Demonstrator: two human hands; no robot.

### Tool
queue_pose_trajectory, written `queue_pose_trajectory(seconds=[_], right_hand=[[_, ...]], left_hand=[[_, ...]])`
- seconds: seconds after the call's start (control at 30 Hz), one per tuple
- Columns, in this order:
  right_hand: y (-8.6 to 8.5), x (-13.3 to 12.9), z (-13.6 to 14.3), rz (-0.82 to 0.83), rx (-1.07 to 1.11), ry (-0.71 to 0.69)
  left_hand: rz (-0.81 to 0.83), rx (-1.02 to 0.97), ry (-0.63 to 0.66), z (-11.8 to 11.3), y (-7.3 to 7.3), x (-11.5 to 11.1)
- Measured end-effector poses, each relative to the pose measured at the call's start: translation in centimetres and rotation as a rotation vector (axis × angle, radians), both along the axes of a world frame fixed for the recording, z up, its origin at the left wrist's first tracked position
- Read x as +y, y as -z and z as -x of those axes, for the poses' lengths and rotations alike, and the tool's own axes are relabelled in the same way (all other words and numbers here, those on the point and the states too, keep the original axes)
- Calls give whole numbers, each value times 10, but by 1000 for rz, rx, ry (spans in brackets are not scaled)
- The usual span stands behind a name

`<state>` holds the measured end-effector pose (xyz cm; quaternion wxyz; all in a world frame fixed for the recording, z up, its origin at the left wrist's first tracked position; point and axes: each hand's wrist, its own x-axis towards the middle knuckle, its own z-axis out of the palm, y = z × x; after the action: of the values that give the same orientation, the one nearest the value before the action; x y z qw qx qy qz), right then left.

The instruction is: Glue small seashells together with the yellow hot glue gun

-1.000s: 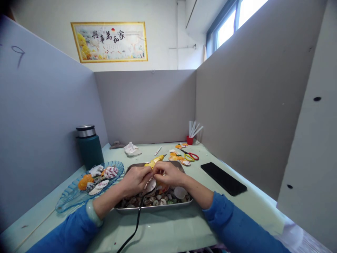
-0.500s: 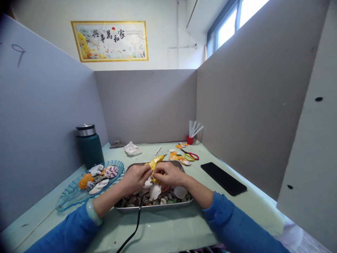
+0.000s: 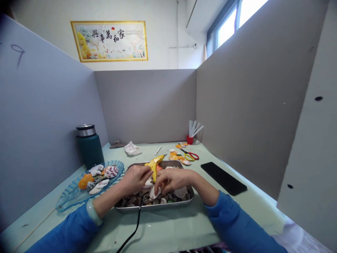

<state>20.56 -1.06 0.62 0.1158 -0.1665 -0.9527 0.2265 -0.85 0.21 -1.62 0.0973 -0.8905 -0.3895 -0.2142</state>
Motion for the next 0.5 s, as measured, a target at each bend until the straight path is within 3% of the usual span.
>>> queue_pose_trajectory(seconds=[0.2, 0.3, 0.5], right_hand=[[9, 3, 7, 37, 67, 76], [10, 2, 11, 93, 208, 137], [12, 6, 16, 334, 523, 409]], left_hand=[[38, -40, 9, 0, 0, 1], [93, -112, 24, 0, -1, 1], [308, -363, 97, 0, -9, -2]])
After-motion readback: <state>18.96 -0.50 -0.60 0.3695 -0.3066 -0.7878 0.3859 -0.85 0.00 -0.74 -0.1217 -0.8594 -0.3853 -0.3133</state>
